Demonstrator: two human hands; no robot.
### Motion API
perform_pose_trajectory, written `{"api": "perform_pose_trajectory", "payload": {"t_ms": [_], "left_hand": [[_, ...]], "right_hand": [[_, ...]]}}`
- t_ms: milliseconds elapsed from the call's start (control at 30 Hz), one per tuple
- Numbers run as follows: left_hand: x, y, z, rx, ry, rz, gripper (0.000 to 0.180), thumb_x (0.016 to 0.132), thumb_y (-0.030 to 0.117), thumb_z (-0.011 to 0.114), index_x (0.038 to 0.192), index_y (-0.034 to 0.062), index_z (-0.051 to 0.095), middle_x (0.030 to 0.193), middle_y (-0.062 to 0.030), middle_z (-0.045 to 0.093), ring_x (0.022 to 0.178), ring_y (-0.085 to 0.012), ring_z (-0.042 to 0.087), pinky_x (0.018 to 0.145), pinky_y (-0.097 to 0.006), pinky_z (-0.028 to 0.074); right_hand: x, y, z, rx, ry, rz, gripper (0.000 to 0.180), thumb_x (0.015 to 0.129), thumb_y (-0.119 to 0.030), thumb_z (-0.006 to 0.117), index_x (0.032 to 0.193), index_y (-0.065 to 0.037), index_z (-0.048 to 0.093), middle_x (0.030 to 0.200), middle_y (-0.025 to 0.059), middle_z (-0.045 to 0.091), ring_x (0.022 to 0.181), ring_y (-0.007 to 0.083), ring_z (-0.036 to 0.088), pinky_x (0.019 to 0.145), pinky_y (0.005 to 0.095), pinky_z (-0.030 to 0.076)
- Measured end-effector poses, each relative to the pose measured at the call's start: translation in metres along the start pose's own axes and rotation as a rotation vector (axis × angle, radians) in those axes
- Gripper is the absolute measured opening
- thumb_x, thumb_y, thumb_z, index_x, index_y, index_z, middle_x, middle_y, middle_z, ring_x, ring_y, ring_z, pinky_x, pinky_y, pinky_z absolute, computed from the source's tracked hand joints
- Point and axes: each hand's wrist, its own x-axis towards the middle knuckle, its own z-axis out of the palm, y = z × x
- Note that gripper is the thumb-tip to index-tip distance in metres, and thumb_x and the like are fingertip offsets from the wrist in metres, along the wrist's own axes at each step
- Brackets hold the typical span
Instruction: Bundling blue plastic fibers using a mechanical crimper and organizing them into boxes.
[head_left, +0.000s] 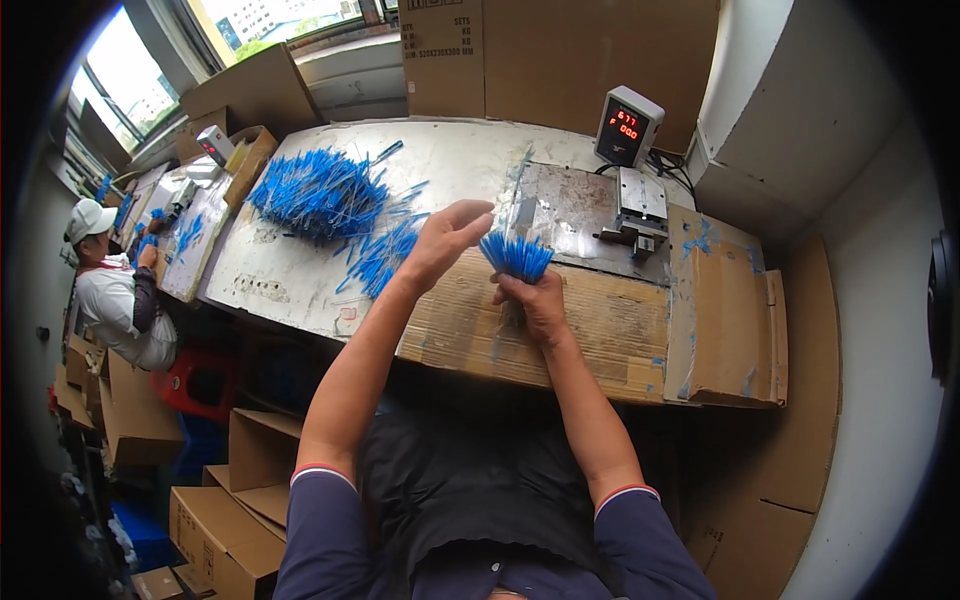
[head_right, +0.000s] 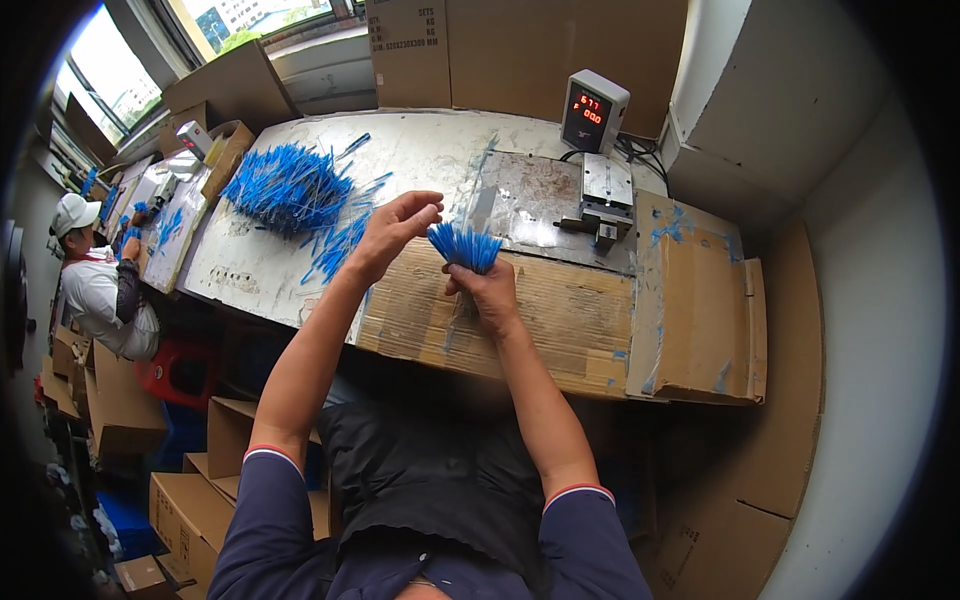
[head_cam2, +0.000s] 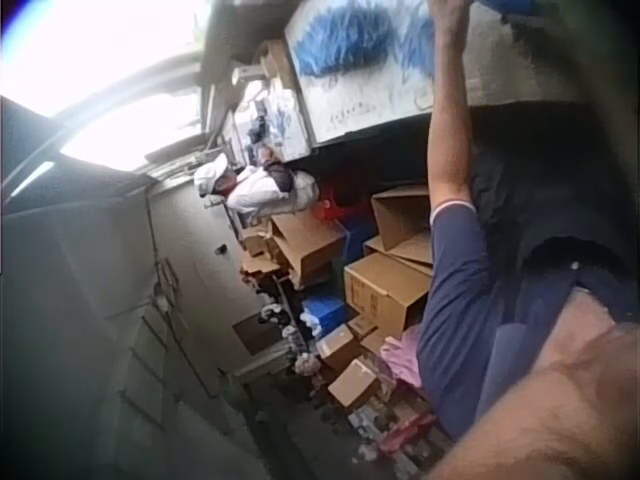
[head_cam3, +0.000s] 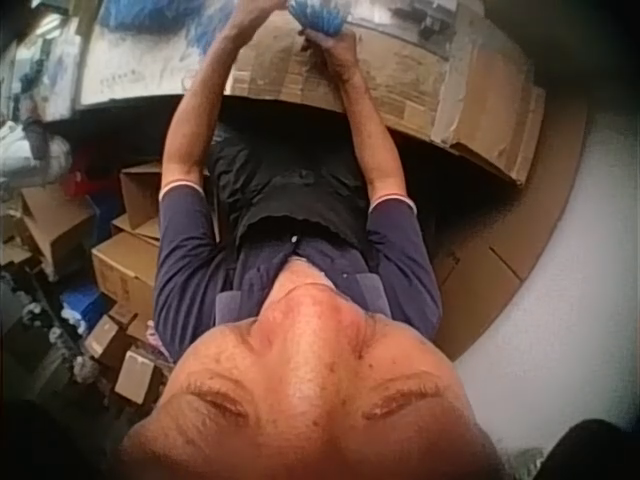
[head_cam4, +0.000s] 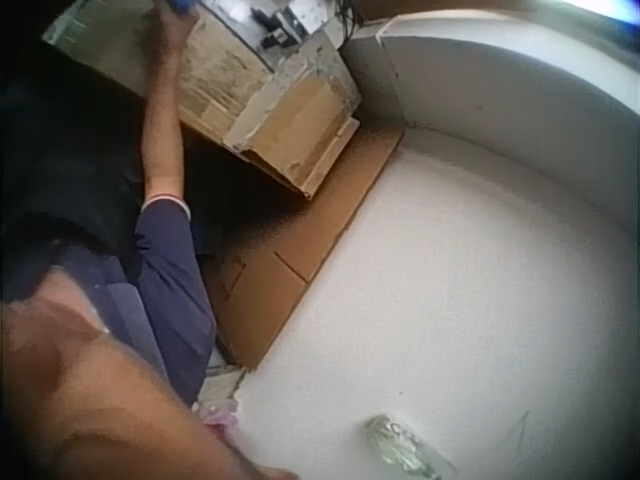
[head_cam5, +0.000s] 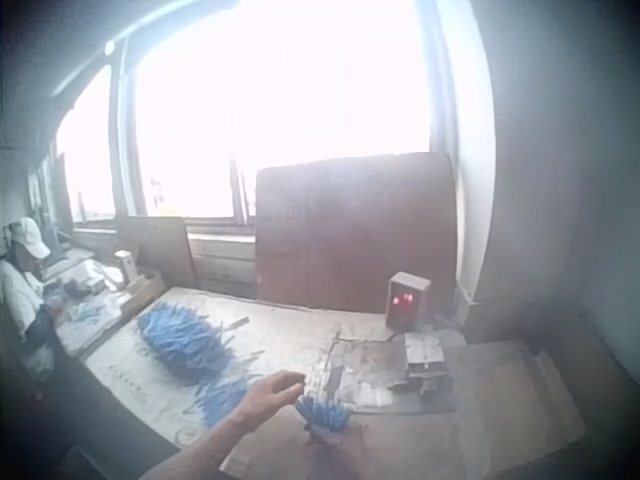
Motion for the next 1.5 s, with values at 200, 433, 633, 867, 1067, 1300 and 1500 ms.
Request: {"api": "perform_pose_trajectory", "payload": {"t_ms": [200, 433, 633, 867, 1067, 1300, 1500], "left_hand": [[-0.012, -0.041, 0.013, -0.012, 0.123, -0.002, 0.031, 0.1, 0.009, 0.065, 0.131, 0.0002, 0.064, 0.112, -0.0077, 0.069, 0.093, -0.0122, 0.066, 0.081, -0.027, 0.056], [-0.014, -0.034, 0.016, -0.008, 0.141, 0.013, 0.028, 0.1, 0.007, 0.063, 0.128, 0.0066, 0.068, 0.104, -0.0052, 0.07, 0.086, -0.0097, 0.063, 0.078, -0.026, 0.055], [0.0, -0.032, 0.004, 0.463, 0.155, 0.226, 0.019, 0.097, 0.013, 0.07, 0.115, 0.0073, 0.073, 0.096, -0.0036, 0.074, 0.082, -0.011, 0.064, 0.076, -0.028, 0.054], [-0.001, -0.005, -0.014, 0.846, 0.044, 0.45, 0.011, 0.092, 0.011, 0.071, 0.102, 0.0092, 0.072, 0.104, -0.0077, 0.071, 0.088, -0.0275, 0.072, 0.075, -0.037, 0.057], [-0.007, 0.015, -0.025, 1.126, -0.111, 0.647, 0.003, 0.095, 0.008, 0.065, 0.096, 0.0101, 0.067, 0.106, -0.0048, 0.068, 0.089, -0.0288, 0.07, 0.073, -0.039, 0.056], [-0.024, 0.03, -0.044, 1.16, -0.062, 0.626, 0.004, 0.093, 0.006, 0.065, 0.095, 0.009, 0.064, 0.105, -0.0048, 0.068, 0.087, -0.0284, 0.07, 0.071, -0.037, 0.056], [-0.06, 0.017, -0.072, 0.88, 0.226, 0.579, 0.005, 0.097, 0.007, 0.067, 0.101, 0.0071, 0.069, 0.099, -0.0053, 0.072, 0.077, -0.017, 0.07, 0.067, -0.029, 0.055]], "right_hand": [[0.001, 0.001, 0.001, -0.016, -0.012, 0.045, 0.021, 0.089, -0.006, 0.075, 0.109, 0.002, 0.071, 0.095, 0.012, 0.075, 0.072, 0.0169, 0.069, 0.065, 0.0303, 0.059], [0.0, -0.006, -0.001, 0.048, -0.033, 0.097, 0.021, 0.091, -0.008, 0.074, 0.108, 0.003, 0.07, 0.094, 0.011, 0.074, 0.069, 0.0143, 0.068, 0.06, 0.0271, 0.058], [0.004, -0.001, 0.001, -0.044, -0.024, 0.089, 0.019, 0.091, -0.009, 0.074, 0.106, 0.002, 0.07, 0.091, 0.0091, 0.074, 0.065, 0.0123, 0.066, 0.057, 0.0259, 0.056], [0.006, 0.002, -0.002, -0.106, -0.052, 0.054, 0.018, 0.092, -0.011, 0.074, 0.105, 0.001, 0.07, 0.088, 0.0076, 0.073, 0.063, 0.012, 0.065, 0.055, 0.0261, 0.054], [0.002, -0.007, 0.003, -0.027, 0.001, 0.071, 0.017, 0.093, -0.011, 0.073, 0.104, 0.001, 0.07, 0.09, 0.008, 0.073, 0.067, 0.0124, 0.066, 0.054, 0.0262, 0.055], [0.003, -0.003, -0.005, 0.118, 0.004, 0.059, 0.018, 0.091, -0.006, 0.073, 0.107, 0.001, 0.068, 0.092, 0.0092, 0.073, 0.07, 0.0143, 0.067, 0.057, 0.0274, 0.056], [0.008, 0.0, -0.007, 0.189, 0.115, 0.039, 0.022, 0.089, 0.002, 0.073, 0.11, 0.002, 0.067, 0.096, 0.0121, 0.073, 0.073, 0.0169, 0.068, 0.063, 0.0294, 0.057]]}}
